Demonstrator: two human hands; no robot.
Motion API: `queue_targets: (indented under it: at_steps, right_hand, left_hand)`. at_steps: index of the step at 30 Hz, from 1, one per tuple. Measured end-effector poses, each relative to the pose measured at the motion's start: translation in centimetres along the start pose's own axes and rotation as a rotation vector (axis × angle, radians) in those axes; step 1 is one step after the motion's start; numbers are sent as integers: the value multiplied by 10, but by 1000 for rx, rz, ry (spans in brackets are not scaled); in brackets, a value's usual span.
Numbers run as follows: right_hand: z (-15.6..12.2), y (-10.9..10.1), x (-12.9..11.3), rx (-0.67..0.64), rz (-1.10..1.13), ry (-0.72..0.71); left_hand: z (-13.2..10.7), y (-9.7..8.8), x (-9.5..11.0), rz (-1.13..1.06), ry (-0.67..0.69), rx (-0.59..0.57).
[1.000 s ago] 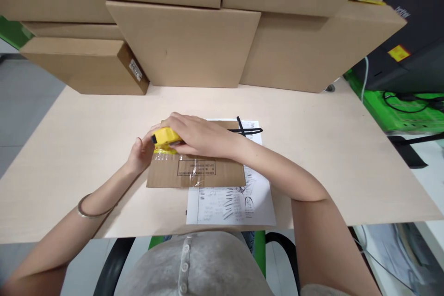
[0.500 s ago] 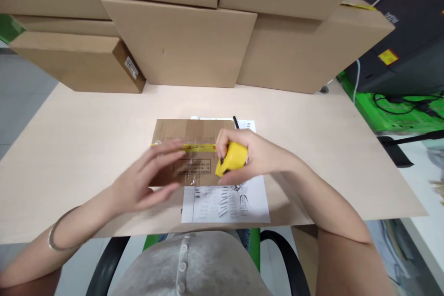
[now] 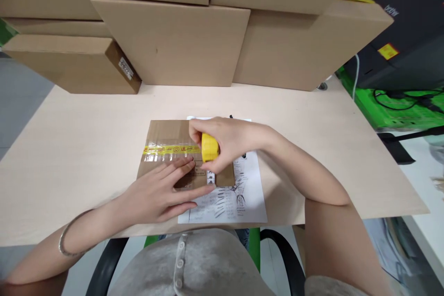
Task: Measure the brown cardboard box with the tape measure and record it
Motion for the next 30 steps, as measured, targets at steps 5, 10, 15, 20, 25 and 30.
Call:
queue_targets:
  at_steps: [5, 10, 15, 20, 25, 30]
  right_hand:
    - [15, -53, 40, 62, 44, 9]
    - [30, -84, 86, 62, 136, 133]
    - [44, -74, 96, -34, 121, 136]
    - [37, -81, 82, 23, 39, 138]
    - [10, -67, 33, 159, -41, 5]
    - [-14, -5, -4, 184, -249, 5]
  left_hand:
    - [2, 6, 5, 59, -28, -44]
    - [2, 6, 6, 70, -19, -31]
    - [2, 6, 3, 51, -23, -45]
    - [1, 6, 2, 18, -32, -49]
    - [1, 1, 4, 9, -16, -6]
    - [-4, -11, 16, 134, 79, 137]
Point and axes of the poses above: each hand's wrist, its own z-axis towards the middle knuckle, its own y-axis out of the palm, x = y × z, the point moved 9 cm from there along z, towards the middle knuckle, and after that the axes turned 13 degrees about -x, right-handed, at the moved point
